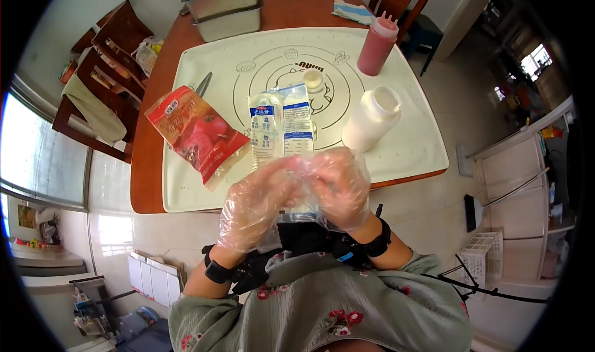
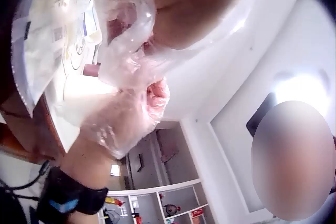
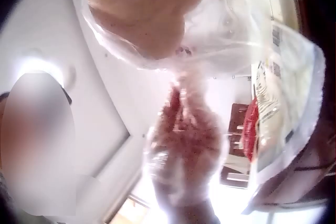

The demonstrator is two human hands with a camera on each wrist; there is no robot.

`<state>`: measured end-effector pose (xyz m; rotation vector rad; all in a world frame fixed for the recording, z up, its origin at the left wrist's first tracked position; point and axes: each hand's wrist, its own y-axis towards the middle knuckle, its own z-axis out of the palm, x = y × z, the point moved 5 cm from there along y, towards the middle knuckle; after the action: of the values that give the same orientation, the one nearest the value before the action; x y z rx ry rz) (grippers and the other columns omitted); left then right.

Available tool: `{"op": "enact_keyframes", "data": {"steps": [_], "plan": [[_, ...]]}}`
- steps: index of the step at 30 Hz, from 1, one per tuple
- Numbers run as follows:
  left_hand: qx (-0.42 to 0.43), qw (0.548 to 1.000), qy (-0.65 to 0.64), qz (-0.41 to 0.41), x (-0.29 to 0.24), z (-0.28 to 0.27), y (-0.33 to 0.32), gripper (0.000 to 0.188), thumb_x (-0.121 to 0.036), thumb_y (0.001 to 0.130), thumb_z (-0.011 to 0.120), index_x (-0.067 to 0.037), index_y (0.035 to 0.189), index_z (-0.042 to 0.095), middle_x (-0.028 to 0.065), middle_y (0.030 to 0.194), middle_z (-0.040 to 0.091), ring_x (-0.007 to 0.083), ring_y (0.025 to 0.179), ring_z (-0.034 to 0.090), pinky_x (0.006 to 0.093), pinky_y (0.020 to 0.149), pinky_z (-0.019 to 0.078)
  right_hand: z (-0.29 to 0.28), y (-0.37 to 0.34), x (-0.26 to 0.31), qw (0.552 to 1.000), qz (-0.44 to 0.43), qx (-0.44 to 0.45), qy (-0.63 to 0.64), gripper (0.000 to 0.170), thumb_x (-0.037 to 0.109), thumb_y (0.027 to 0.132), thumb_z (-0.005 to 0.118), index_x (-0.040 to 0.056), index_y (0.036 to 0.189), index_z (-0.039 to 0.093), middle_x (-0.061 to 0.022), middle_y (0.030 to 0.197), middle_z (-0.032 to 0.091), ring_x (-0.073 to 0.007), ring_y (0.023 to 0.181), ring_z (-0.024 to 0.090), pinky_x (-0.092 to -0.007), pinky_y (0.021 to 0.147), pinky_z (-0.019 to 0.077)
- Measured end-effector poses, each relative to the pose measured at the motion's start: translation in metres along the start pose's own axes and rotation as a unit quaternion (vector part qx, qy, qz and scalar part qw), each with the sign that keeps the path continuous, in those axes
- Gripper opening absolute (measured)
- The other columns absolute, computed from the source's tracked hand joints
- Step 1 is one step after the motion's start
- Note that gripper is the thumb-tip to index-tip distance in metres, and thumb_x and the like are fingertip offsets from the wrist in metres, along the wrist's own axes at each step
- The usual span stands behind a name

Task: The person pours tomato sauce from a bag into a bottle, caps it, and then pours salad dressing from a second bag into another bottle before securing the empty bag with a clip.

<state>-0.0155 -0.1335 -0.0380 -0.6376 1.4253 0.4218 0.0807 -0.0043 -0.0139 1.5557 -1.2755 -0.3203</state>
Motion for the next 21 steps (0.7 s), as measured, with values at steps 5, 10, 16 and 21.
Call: {"op": "enact_keyframes", "data": {"steps": [5, 10, 16, 21], "plan": [[-0.036, 0.999, -0.033, 0.019, 0.010, -0.004, -0.003, 0.040, -0.016, 0.094, 0.060, 0.009, 0.125, 0.053, 0.0097, 0.098, 0.069, 0.0099, 0.082, 0.065, 0.0263, 0.074, 0.0536, 0.014, -0.010, 0.000, 0.996, -0.030, 0.071, 0.033, 0.046, -0.001, 0.067, 0.073, 0.0035, 0.111, 0.061, -0.0101, 0.105, 0.064, -0.0311, 0.092, 0.063, -0.0402, 0.079, 0.0518], [0.019, 0.996, 0.087, 0.007, 0.013, -0.002, -0.009, 0.045, -0.012, 0.096, 0.059, 0.008, 0.134, 0.047, 0.0101, 0.099, 0.069, 0.0150, 0.088, 0.064, 0.0280, 0.083, 0.0514, 0.017, -0.015, 0.006, 0.993, -0.030, 0.110, 0.010, 0.040, 0.003, 0.068, 0.075, 0.0042, 0.106, 0.061, -0.0102, 0.104, 0.065, -0.0331, 0.090, 0.064, -0.0409, 0.079, 0.0520], [-0.031, 0.990, 0.109, 0.083, 0.013, -0.003, -0.009, 0.033, -0.012, 0.093, 0.063, 0.003, 0.122, 0.058, 0.0084, 0.087, 0.068, 0.0101, 0.083, 0.061, 0.0248, 0.078, 0.0489, 0.019, -0.018, -0.009, 0.947, 0.222, 0.086, 0.214, 0.019, 0.000, 0.080, 0.071, 0.0012, 0.095, 0.059, -0.0097, 0.093, 0.067, -0.0241, 0.086, 0.066, -0.0356, 0.076, 0.0535], [-0.068, 0.969, 0.206, 0.114, 0.000, -0.002, -0.013, 0.024, -0.012, 0.091, 0.064, 0.000, 0.111, 0.061, 0.0154, 0.094, 0.065, 0.0248, 0.083, 0.063, 0.0329, 0.075, 0.0508, 0.029, -0.038, -0.018, 0.797, 0.441, 0.035, 0.411, 0.009, 0.003, 0.090, 0.066, -0.0007, 0.093, 0.058, -0.0077, 0.093, 0.067, -0.0133, 0.085, 0.065, -0.0280, 0.075, 0.0542]]}}
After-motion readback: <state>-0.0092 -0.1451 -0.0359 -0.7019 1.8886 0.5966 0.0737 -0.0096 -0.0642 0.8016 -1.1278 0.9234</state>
